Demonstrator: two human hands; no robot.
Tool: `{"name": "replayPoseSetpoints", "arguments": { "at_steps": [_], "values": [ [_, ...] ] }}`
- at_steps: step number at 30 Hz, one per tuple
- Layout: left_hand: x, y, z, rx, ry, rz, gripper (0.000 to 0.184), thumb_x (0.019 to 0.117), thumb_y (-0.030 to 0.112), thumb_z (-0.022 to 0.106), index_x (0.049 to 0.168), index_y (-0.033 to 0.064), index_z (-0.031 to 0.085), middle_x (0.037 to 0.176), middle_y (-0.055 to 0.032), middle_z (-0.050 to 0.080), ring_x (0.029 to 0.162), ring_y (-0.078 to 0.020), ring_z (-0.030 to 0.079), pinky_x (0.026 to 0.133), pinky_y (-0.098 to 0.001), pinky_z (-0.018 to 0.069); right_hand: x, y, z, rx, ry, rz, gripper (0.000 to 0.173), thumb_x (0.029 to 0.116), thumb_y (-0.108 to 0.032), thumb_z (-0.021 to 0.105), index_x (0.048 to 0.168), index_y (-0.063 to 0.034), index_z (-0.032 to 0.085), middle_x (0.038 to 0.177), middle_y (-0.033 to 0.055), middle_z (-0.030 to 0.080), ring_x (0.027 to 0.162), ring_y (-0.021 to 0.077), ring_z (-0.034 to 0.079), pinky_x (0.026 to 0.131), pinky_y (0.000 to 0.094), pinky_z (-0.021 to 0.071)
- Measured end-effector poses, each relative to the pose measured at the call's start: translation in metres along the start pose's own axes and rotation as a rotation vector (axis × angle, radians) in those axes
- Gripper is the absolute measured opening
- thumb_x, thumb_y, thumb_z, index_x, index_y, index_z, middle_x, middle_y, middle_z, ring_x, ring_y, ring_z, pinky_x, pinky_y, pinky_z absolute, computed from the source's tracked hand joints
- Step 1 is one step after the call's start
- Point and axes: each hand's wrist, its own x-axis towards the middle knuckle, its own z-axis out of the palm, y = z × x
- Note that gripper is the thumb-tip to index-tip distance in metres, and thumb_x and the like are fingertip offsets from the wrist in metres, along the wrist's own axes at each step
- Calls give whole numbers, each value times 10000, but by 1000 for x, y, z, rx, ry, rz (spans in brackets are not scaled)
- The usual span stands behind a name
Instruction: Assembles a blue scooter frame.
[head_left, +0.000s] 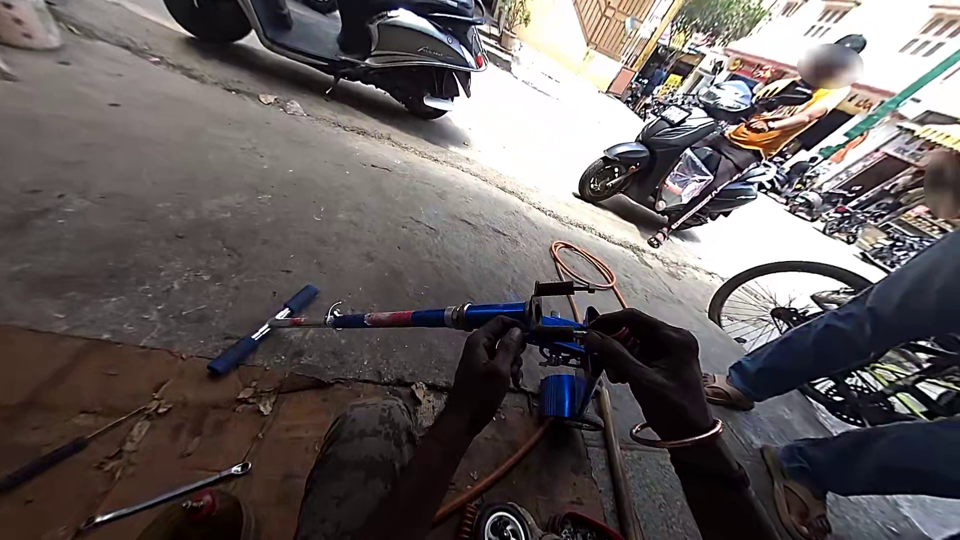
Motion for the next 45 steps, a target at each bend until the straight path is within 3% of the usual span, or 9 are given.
{"name": "replayPoseSetpoints", "arguments": {
  "at_steps": [4,8,11,14,19,27,34,39,45],
  "values": [
    [2,-8,0,234,-3,113,238,1096,251,432,1163,115,616,742,-72,558,552,-187,532,508,-313,483,-1,-3,-4,-58,1,-31,102,895,-182,711,971,-133,760,708,27,672,471,138,560,404,264,483],
    [5,-1,3,12,-97,-41,250,1107,210,395,1114,37,575,731,-93,525,551,-178,531,551,-312,523,-1,-2,-7,-66,0,-29,115,899,-185,712,994,-139,757,726,34,680,490,150,578,423,273,498],
    [3,12,6,58,-42,-72,276,1113,177,394,1147,14,614,937,-147,734,733,-245,738,722,-380,646,-2,-2,-7,-67,-18,-34,111,899,-170,710,995,-135,755,712,27,674,483,140,570,419,265,490],
    [-1,25,7,28,-14,-111,312,1114,209,409,1175,-3,631,1075,-175,749,934,-290,768,857,-422,653,-4,-3,-6,-67,-38,-44,100,901,-162,702,988,-139,744,714,14,669,489,129,575,421,263,496],
    [-6,49,5,-183,-2,-472,554,1120,407,328,1260,-33,634,1101,-209,750,995,-315,757,873,-431,631,-13,-2,-5,-29,-73,-60,98,902,-159,699,991,-142,738,785,16,682,541,139,600,455,282,525],
    [-6,40,-7,-563,-423,-690,996,977,776,141,1362,-22,598,1336,-259,642,1221,-389,650,987,-525,556,-41,-7,-14,-105,-36,-116,112,906,-225,691,995,-178,741,830,-40,699,604,91,625,500,263,540],
    [-28,7,21,-777,-477,-697,1011,900,862,265,1301,10,635,1276,-281,664,1180,-415,666,870,-495,601,-76,-10,-26,-92,-14,-102,125,916,-219,702,1024,-162,731,879,-38,712,658,88,653,549,266,574],
    [-45,-10,41,-989,-506,-605,1128,812,925,345,1413,-9,543,1426,-325,534,1351,-502,497,1100,-707,381,-97,-14,-34,-84,42,-119,127,917,-200,702,1029,-147,731,842,-37,709,633,77,643,536,262,565],
    [-64,-14,76,-1159,-233,-422,1171,723,966,415,1406,25,547,1373,-276,582,1266,-451,575,1055,-668,452,-110,-16,-44,-51,49,-92,117,910,-103,698,1021,-94,731,830,-17,697,629,79,629,543,248,560]
  ]
}}
